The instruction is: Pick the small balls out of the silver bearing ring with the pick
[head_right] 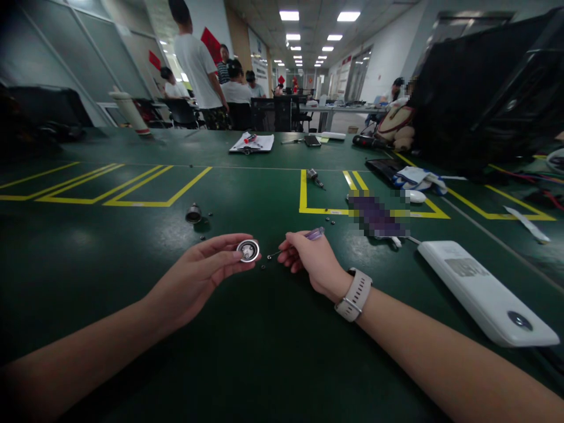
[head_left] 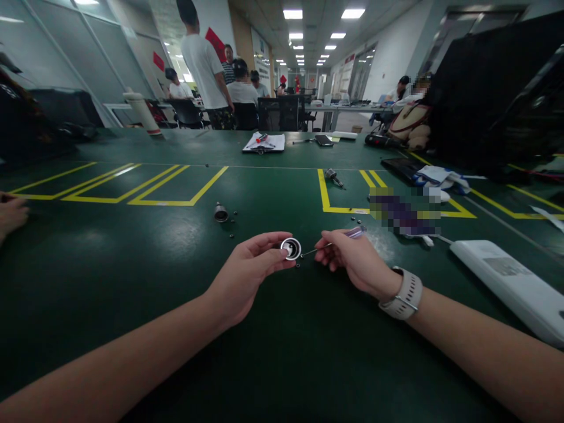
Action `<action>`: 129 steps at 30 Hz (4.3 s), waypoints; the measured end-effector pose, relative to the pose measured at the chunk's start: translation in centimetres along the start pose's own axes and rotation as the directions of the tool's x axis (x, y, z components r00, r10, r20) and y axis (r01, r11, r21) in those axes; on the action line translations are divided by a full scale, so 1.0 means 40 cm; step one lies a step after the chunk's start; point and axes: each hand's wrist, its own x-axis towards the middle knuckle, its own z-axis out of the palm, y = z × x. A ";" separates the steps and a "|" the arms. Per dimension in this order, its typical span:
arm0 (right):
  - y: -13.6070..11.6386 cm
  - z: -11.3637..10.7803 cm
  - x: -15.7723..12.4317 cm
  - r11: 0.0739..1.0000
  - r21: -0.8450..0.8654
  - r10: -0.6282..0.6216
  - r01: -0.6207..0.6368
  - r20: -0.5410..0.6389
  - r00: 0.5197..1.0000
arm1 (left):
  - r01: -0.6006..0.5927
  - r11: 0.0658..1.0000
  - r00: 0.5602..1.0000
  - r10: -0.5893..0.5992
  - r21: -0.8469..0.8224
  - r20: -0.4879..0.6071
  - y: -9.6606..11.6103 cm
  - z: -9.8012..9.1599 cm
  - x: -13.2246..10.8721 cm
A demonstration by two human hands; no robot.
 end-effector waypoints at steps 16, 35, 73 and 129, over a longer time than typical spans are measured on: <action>-0.022 0.026 -0.111 0.407 -0.501 -0.723 0.764 0.335 0.604 | -0.110 0.988 0.994 0.109 0.107 0.021 -0.012 -0.002 -0.011; -0.010 0.042 -0.126 0.239 -0.470 -0.727 0.849 0.493 0.478 | -0.139 0.978 0.988 0.147 0.156 -0.044 -0.012 0.015 -0.014; 0.009 0.019 -0.019 0.990 0.055 0.121 -0.129 0.132 0.984 | -0.067 0.993 0.997 0.071 0.099 -0.041 -0.006 -0.010 0.019; -0.046 0.004 -0.039 0.873 -0.098 -0.469 0.478 0.095 0.878 | -0.411 0.731 0.912 0.334 0.545 0.239 -0.014 -0.031 0.135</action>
